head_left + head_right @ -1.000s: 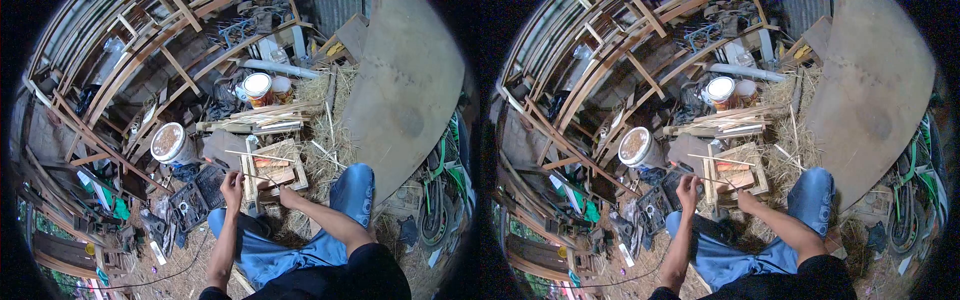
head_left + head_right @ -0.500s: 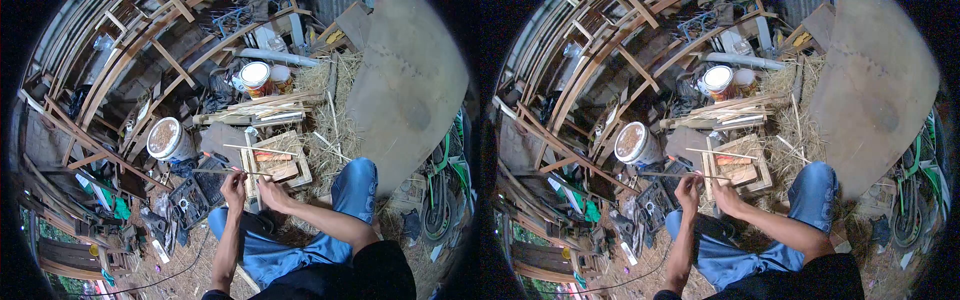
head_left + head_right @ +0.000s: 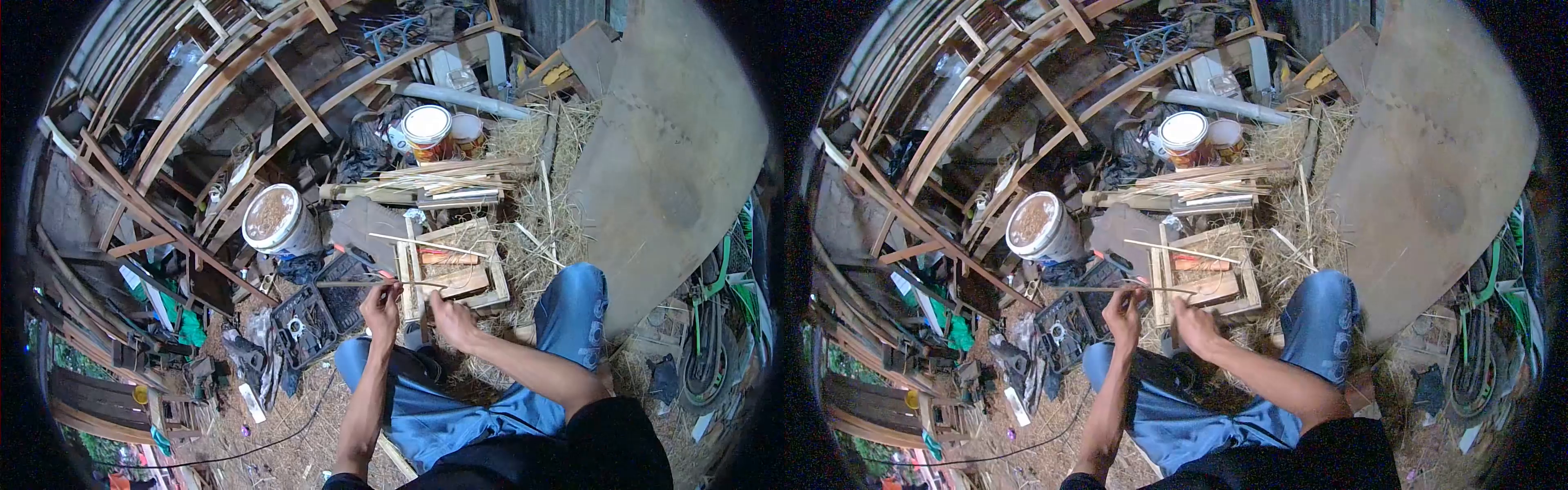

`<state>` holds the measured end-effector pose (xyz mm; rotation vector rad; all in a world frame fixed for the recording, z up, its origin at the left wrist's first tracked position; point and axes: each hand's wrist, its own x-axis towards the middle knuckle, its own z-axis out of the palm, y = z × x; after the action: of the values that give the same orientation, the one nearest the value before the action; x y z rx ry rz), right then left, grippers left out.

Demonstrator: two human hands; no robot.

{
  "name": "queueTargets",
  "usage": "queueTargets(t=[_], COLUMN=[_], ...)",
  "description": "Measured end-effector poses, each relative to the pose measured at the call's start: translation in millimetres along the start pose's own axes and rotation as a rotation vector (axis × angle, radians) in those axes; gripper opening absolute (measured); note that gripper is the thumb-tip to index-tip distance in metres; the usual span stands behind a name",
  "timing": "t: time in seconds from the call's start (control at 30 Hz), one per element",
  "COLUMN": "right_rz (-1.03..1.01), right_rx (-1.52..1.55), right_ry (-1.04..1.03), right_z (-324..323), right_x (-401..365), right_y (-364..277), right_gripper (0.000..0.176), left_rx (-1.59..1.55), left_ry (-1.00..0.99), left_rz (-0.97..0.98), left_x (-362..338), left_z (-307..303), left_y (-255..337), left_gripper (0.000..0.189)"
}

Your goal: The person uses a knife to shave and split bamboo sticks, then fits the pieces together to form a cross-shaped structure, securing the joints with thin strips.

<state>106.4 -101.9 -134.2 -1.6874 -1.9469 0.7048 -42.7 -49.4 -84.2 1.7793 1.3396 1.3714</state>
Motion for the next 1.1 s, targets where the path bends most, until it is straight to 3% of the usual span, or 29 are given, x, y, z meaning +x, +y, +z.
queueTargets(t=[0.07,0.13,0.3,0.33,0.37,0.43,0.5,0.53,0.6,0.67,0.7,0.73,0.83,0.9,1.0,1.1], right_rz=[0.263,0.253,0.237,0.218,0.191,0.139,0.164,0.045,-0.069,-0.064,-0.048,0.073,0.101,0.162,0.287,0.319], right_rx=[0.070,-0.089,-0.087,-0.068,-0.090,0.155,0.286,0.471,0.266,0.473,0.240,0.288,0.236,0.044,0.188,0.122], right_ry=[-0.002,-0.090,-0.104,-0.100,-0.077,0.006,-0.109,0.049,0.143,0.105,0.038,-0.082,-0.046,-0.086,-0.135,-0.172], right_z=[27,29,32,35,35,30,-18,-23,-23,-18,-18,-19,8,27,35,37], right_x=[-11,-18,-17,-17,-16,-9,1,3,8,5,4,-1,-9,-14,-17,-17], right_y=[47,77,88,91,87,68,16,-2,-16,-6,3,10,43,72,89,91], right_gripper=[0.021,0.020,0.020,0.021,0.022,0.021,0.021,0.023,0.016,0.015,0.012,0.015,0.021,0.036,0.045,0.048], left_rx=[0.021,-0.046,0.026,-0.005,0.025,0.053,0.080,0.078,0.067,0.101,0.108,0.113,0.084,0.039,0.008,-0.003], left_ry=[-0.021,-0.063,-0.043,-0.012,-0.009,-0.021,-0.005,-0.008,-0.025,-0.025,-0.012,0.004,-0.008,-0.024,-0.006,0.015], left_rz=[0.042,0.072,-0.037,0.015,0.031,0.051,0.036,0.031,0.174,0.201,0.175,0.148,0.168,0.164,0.078,0.075], left_x=[-5,-3,8,10,12,15,12,10,1,-1,-1,-1,-1,-3,-4,-4], left_z=[0,6,11,14,16,17,17,19,21,20,19,18,16,18,21,21], left_y=[3,7,9,9,5,4,13,15,17,17,17,18,18,17,23,13], left_gripper=[0.008,0.007,0.010,0.010,0.010,0.010,0.006,0.006,0.007,0.008,0.007,0.005,0.006,0.005,0.004,0.005])
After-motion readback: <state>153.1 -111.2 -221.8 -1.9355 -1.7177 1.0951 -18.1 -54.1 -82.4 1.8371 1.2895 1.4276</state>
